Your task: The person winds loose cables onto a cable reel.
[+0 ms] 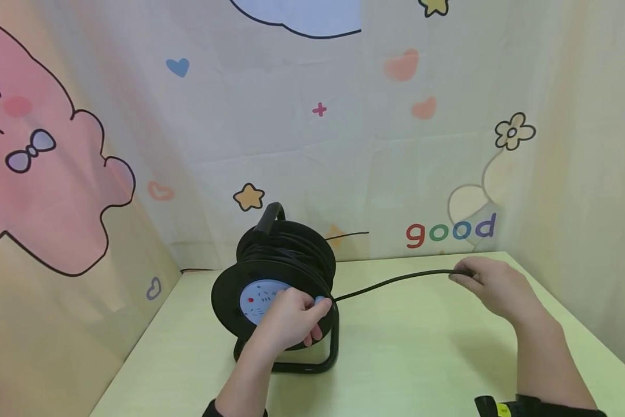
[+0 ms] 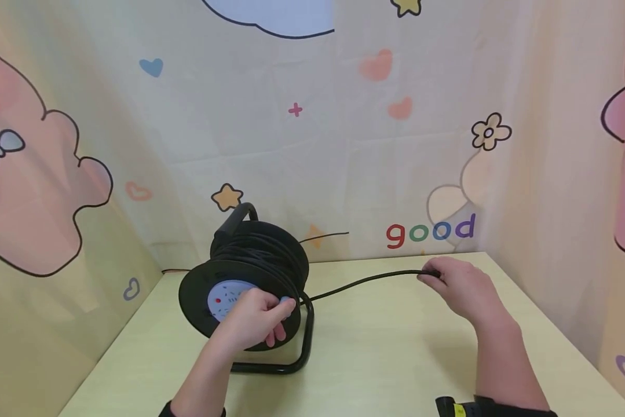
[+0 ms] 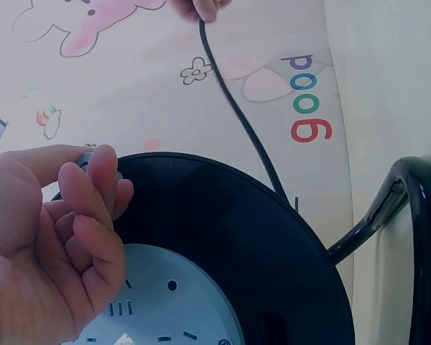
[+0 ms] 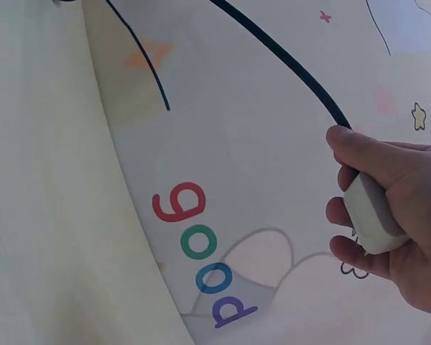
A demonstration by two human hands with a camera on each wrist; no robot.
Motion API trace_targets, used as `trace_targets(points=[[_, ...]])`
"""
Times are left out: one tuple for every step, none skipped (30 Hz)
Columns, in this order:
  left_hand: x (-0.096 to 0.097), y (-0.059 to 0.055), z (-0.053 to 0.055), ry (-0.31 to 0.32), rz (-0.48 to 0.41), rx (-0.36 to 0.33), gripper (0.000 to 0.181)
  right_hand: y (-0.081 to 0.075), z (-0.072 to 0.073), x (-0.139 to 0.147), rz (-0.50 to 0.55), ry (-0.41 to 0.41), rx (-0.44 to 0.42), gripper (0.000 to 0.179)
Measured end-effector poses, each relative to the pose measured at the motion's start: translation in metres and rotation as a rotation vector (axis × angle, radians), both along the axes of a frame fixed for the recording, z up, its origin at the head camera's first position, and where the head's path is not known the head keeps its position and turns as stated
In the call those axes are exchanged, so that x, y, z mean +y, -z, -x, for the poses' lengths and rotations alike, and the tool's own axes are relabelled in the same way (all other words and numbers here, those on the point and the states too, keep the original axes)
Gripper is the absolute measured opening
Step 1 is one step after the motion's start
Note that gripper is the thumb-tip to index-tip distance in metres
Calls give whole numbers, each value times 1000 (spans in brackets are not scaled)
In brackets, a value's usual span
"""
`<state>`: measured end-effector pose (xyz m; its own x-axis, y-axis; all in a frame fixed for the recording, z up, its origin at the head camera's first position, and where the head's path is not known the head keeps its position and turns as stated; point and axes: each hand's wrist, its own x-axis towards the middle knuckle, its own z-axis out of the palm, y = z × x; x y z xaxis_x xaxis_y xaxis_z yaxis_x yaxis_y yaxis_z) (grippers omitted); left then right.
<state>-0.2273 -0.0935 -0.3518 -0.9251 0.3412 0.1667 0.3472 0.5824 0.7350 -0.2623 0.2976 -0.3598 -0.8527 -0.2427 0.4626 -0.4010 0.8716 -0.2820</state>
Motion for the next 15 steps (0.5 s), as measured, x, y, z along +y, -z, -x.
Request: trace_targets(points=[[0, 0, 0, 0, -1, 1, 53, 0, -1, 4, 11, 12, -19, 7], [0, 0, 0, -1, -2, 2, 53, -1, -1, 7, 18, 21, -31, 9], [0, -1, 0, -2, -3, 3, 53, -1, -2, 9, 22, 23, -36, 11], [-1, -1, 0, -3, -3, 3, 53, -2, -2, 10, 26, 21, -45, 12], [-1, -1, 0, -5, -2, 3, 53, -2, -2, 10, 28, 17, -51, 13], [-1, -2, 0, -4, -2, 3, 53, -3, -2, 10, 29, 13, -51, 14], [-1, -2, 0, -5, 0, 3, 53, -3, -2, 10, 32, 11, -53, 15], [-1, -2, 0, -4, 3, 3, 53, -3, -2, 9, 35, 10, -52, 15], [-1, -2, 0, -2, 5, 3, 52, -3, -2, 9, 40, 9, -53, 14], [-1, -2, 0, -2, 7, 1, 52, -3, -3, 9, 46, 9, -57, 14], [-1, -2, 0, -1, 9, 0, 52, -3, -3, 9, 57, 5, -64, 13], [0, -1, 0, 0, 9, -3, 52, -3, -4, 9, 70, -3, -72, 13], [0, -1, 0, -1, 12, -4, 52, -2, -4, 10, 87, -10, -83, 12], [0, -1, -1, -1, 11, -5, 52, -2, -5, 12, 107, -13, -90, 13], [1, -1, -1, -1, 11, -5, 52, -1, -5, 13, 132, -17, -105, 14]])
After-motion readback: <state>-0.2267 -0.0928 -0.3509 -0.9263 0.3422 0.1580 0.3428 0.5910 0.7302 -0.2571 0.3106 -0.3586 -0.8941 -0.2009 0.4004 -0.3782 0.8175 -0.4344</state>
